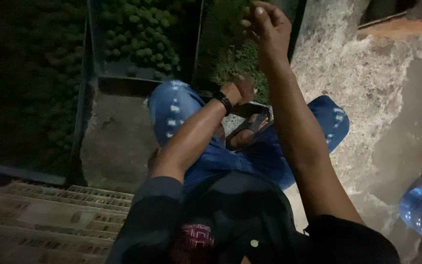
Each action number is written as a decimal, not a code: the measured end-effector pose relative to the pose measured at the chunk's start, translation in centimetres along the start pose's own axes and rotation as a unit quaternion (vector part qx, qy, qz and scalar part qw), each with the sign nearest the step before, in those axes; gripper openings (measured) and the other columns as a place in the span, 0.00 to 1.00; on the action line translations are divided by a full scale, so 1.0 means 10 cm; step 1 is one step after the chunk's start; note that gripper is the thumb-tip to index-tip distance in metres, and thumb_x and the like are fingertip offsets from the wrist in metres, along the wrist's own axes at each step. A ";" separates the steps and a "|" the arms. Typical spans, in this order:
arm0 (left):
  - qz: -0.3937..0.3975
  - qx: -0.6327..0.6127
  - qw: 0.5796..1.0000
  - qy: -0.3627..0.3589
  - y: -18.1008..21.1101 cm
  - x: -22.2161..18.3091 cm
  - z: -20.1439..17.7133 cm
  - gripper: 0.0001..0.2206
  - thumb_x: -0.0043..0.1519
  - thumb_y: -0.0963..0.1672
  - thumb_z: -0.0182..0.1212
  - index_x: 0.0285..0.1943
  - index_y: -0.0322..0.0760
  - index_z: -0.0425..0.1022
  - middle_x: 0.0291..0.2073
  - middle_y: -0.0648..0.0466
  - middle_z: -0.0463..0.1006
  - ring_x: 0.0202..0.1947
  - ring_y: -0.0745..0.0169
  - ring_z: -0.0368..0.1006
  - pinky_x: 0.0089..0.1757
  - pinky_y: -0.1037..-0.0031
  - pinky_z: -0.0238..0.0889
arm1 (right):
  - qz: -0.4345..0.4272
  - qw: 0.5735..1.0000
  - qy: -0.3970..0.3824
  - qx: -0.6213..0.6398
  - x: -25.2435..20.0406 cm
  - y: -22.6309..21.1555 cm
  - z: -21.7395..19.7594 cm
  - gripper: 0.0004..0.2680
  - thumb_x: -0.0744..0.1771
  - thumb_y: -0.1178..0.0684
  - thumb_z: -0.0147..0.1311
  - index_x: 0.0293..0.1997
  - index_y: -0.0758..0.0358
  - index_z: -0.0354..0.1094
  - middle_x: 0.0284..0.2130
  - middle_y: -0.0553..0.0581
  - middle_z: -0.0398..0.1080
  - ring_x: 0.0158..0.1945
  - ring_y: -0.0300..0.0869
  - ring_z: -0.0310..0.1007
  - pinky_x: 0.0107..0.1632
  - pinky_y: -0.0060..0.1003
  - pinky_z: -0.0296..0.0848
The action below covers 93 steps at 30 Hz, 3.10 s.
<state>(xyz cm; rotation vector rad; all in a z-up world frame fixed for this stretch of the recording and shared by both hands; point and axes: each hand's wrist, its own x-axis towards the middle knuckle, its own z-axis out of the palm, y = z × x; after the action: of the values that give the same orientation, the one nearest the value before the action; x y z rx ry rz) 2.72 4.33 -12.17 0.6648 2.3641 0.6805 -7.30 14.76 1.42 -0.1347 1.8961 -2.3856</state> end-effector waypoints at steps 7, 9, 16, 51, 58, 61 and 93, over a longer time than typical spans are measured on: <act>-0.058 -0.120 0.991 -0.004 0.58 -0.56 -1.04 0.12 0.65 0.48 0.57 0.42 0.34 0.79 0.38 0.37 0.81 0.38 0.34 0.77 0.41 0.48 0.70 | 0.180 0.837 -0.014 -0.517 0.01 1.44 -1.18 0.12 0.69 0.47 0.62 0.48 0.66 0.78 0.38 0.66 0.78 0.41 0.52 0.80 0.45 0.48 0.76; -0.057 -0.075 0.995 -0.036 0.64 -0.56 -1.17 0.15 0.61 0.49 0.60 0.41 0.30 0.77 0.34 0.37 0.81 0.35 0.37 0.79 0.37 0.52 0.72 | 0.216 0.797 -0.061 -0.561 0.01 1.87 -1.49 0.12 0.67 0.47 0.62 0.50 0.63 0.79 0.39 0.67 0.77 0.40 0.55 0.79 0.45 0.49 0.76; -0.013 -0.112 0.993 0.024 0.69 -0.58 -1.41 0.13 0.66 0.47 0.57 0.38 0.30 0.77 0.32 0.39 0.79 0.31 0.40 0.79 0.35 0.55 0.73 | 0.092 0.663 -0.112 -0.735 0.78 2.78 -1.50 0.21 0.68 0.66 0.51 0.70 0.55 0.66 0.68 0.57 0.62 0.59 0.59 0.68 0.44 0.52 0.77; -0.088 -0.016 0.992 -0.085 0.42 -0.44 -0.74 0.20 0.71 0.50 0.53 0.40 0.25 0.75 0.29 0.38 0.74 0.28 0.43 0.69 0.35 0.52 0.67 | 0.303 0.924 0.115 -0.202 -0.43 1.01 -0.79 0.14 0.64 0.50 0.60 0.52 0.64 0.71 0.37 0.60 0.79 0.34 0.45 0.82 0.37 0.44 0.78; -0.142 0.019 0.988 -0.058 -0.12 -0.54 -0.65 0.23 0.71 0.52 0.55 0.41 0.23 0.76 0.37 0.30 0.75 0.39 0.31 0.74 0.43 0.45 0.70 | 0.203 0.887 0.210 -0.358 -0.44 0.03 -0.65 0.26 0.68 0.29 0.56 0.32 0.73 0.75 0.26 0.68 0.74 0.28 0.48 0.75 0.37 0.47 0.74; -0.112 0.004 0.994 -0.004 -0.18 -0.67 -0.63 0.20 0.65 0.52 0.59 0.45 0.29 0.80 0.45 0.35 0.79 0.47 0.33 0.75 0.48 0.48 0.68 | 0.212 0.897 0.210 -0.327 -0.64 -0.01 -0.55 0.23 0.66 0.30 0.54 0.36 0.66 0.76 0.26 0.65 0.76 0.28 0.48 0.78 0.35 0.45 0.77; -0.065 0.016 0.997 0.037 -0.04 -0.65 -0.42 0.20 0.62 0.53 0.60 0.48 0.32 0.79 0.46 0.34 0.80 0.51 0.32 0.75 0.52 0.49 0.68 | 0.116 0.897 0.045 -0.425 -1.00 0.44 -0.57 0.13 0.66 0.44 0.59 0.47 0.61 0.80 0.29 0.60 0.77 0.31 0.47 0.78 0.38 0.42 0.74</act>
<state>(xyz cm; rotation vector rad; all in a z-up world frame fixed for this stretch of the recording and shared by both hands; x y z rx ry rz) 4.48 -1.03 -6.95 0.5019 2.4653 0.6222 2.03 20.52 -4.23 0.1446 2.6726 -1.2926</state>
